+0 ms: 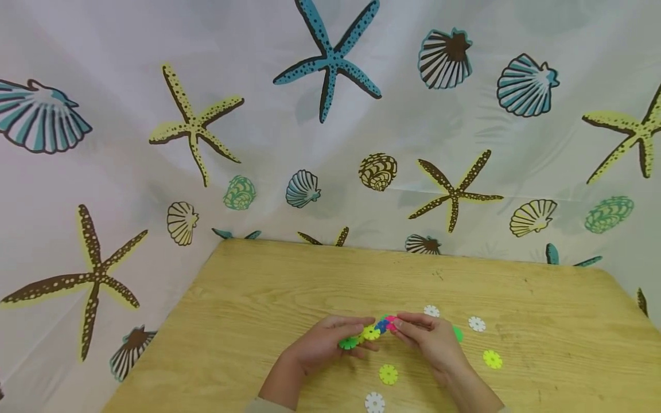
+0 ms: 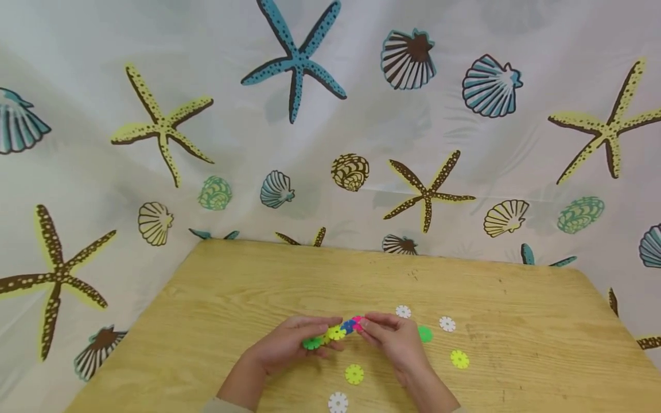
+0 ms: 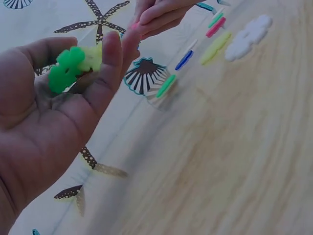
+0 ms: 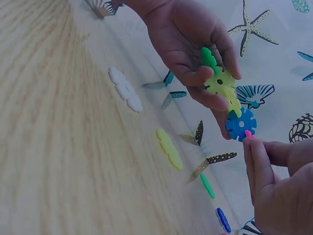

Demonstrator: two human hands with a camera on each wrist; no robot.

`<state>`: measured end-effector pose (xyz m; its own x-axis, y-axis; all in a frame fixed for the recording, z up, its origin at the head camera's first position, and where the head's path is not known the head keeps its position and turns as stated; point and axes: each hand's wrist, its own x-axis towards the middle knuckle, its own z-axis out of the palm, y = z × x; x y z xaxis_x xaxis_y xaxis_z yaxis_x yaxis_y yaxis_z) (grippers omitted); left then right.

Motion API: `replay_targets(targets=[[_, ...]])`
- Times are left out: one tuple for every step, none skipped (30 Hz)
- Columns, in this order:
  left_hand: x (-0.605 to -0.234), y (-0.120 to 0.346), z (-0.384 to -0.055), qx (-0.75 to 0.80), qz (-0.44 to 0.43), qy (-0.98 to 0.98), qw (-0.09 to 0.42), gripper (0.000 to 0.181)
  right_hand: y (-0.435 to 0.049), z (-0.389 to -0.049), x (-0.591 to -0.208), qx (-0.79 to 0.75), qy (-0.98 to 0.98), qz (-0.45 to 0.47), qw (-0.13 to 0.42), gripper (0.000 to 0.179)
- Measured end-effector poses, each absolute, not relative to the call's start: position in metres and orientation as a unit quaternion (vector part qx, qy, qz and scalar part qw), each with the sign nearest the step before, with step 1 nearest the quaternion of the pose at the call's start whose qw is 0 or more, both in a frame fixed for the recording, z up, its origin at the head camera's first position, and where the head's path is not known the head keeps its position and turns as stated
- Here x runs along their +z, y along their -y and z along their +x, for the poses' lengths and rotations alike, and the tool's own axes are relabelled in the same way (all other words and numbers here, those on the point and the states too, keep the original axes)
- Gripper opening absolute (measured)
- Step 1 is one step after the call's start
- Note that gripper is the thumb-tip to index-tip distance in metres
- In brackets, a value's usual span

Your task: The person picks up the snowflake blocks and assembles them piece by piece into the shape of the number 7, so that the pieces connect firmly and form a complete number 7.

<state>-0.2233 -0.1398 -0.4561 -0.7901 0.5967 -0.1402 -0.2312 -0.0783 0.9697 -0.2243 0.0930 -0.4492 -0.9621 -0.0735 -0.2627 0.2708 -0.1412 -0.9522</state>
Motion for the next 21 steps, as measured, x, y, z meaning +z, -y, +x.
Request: replay_targets(targets=[[-0.457, 0.139, -0.223, 0.724, 0.147, -0.608, 0.291, 0.045, -0.093, -0.224, -0.449, -0.751, -0.646, 0.076, 0.114, 0.032], [-0.457, 0.138, -0.222, 0.728, 0.145, -0.603, 0.292, 0.046, -0.092, -0.224, -0.449, -0.751, -0.646, 0.075, 0.114, 0.031], [-0.458, 0.137, -0.221, 0.731, 0.143, -0.600, 0.292, 0.047, -0.092, -0.223, -0.449, -0.750, -0.647, 0.073, 0.115, 0.030], [-0.458, 0.135, -0.220, 0.733, 0.140, -0.598, 0.291, 0.048, -0.091, -0.223, -0.449, -0.748, -0.649, 0.068, 0.119, 0.030], [-0.458, 0.134, -0.220, 0.735, 0.137, -0.597, 0.292, 0.050, -0.090, -0.222, -0.449, -0.747, -0.650, 0.062, 0.125, 0.031], [-0.459, 0.132, -0.219, 0.736, 0.132, -0.596, 0.292, 0.051, -0.089, -0.221, -0.449, -0.746, -0.650, 0.054, 0.131, 0.032], [-0.459, 0.131, -0.219, 0.735, 0.130, -0.598, 0.291, 0.052, -0.089, -0.220, -0.448, -0.747, -0.649, 0.047, 0.136, 0.033], [-0.459, 0.129, -0.218, 0.736, 0.128, -0.598, 0.290, 0.054, -0.088, -0.220, -0.448, -0.749, -0.647, 0.042, 0.139, 0.034], [-0.460, 0.127, -0.219, 0.735, 0.127, -0.600, 0.290, 0.055, -0.087, -0.219, -0.447, -0.750, -0.644, 0.039, 0.142, 0.035], [-0.461, 0.125, -0.219, 0.734, 0.127, -0.600, 0.292, 0.055, -0.086, -0.218, -0.447, -0.753, -0.641, 0.038, 0.144, 0.035], [-0.462, 0.124, -0.219, 0.734, 0.128, -0.600, 0.292, 0.055, -0.086, -0.218, -0.446, -0.754, -0.639, 0.038, 0.144, 0.035], [-0.463, 0.122, -0.220, 0.733, 0.130, -0.600, 0.292, 0.056, -0.085, -0.218, -0.446, -0.757, -0.637, 0.038, 0.144, 0.035], [-0.463, 0.121, -0.220, 0.733, 0.132, -0.600, 0.293, 0.056, -0.085, -0.217, -0.446, -0.757, -0.636, 0.039, 0.143, 0.035], [-0.463, 0.120, -0.220, 0.734, 0.133, -0.597, 0.295, 0.057, -0.085, -0.218, -0.446, -0.757, -0.637, 0.038, 0.143, 0.035], [-0.464, 0.119, -0.221, 0.734, 0.134, -0.596, 0.297, 0.057, -0.085, -0.218, -0.446, -0.756, -0.638, 0.036, 0.143, 0.036], [-0.463, 0.118, -0.220, 0.735, 0.134, -0.593, 0.299, 0.058, -0.085, -0.218, -0.446, -0.753, -0.642, 0.033, 0.142, 0.036], [-0.462, 0.117, -0.220, 0.736, 0.132, -0.593, 0.300, 0.058, -0.085, -0.218, -0.446, -0.750, -0.646, 0.031, 0.141, 0.036], [-0.461, 0.116, -0.219, 0.736, 0.129, -0.593, 0.302, 0.058, -0.085, -0.218, -0.446, -0.747, -0.649, 0.030, 0.140, 0.036], [-0.460, 0.116, -0.219, 0.734, 0.126, -0.595, 0.301, 0.058, -0.085, -0.218, -0.446, -0.744, -0.653, 0.028, 0.139, 0.036], [-0.460, 0.116, -0.219, 0.732, 0.122, -0.600, 0.298, 0.058, -0.084, -0.218, -0.446, -0.742, -0.656, 0.027, 0.138, 0.035], [-0.459, 0.116, -0.218, 0.730, 0.117, -0.606, 0.294, 0.057, -0.084, -0.217, -0.446, -0.741, -0.658, 0.026, 0.135, 0.035]])
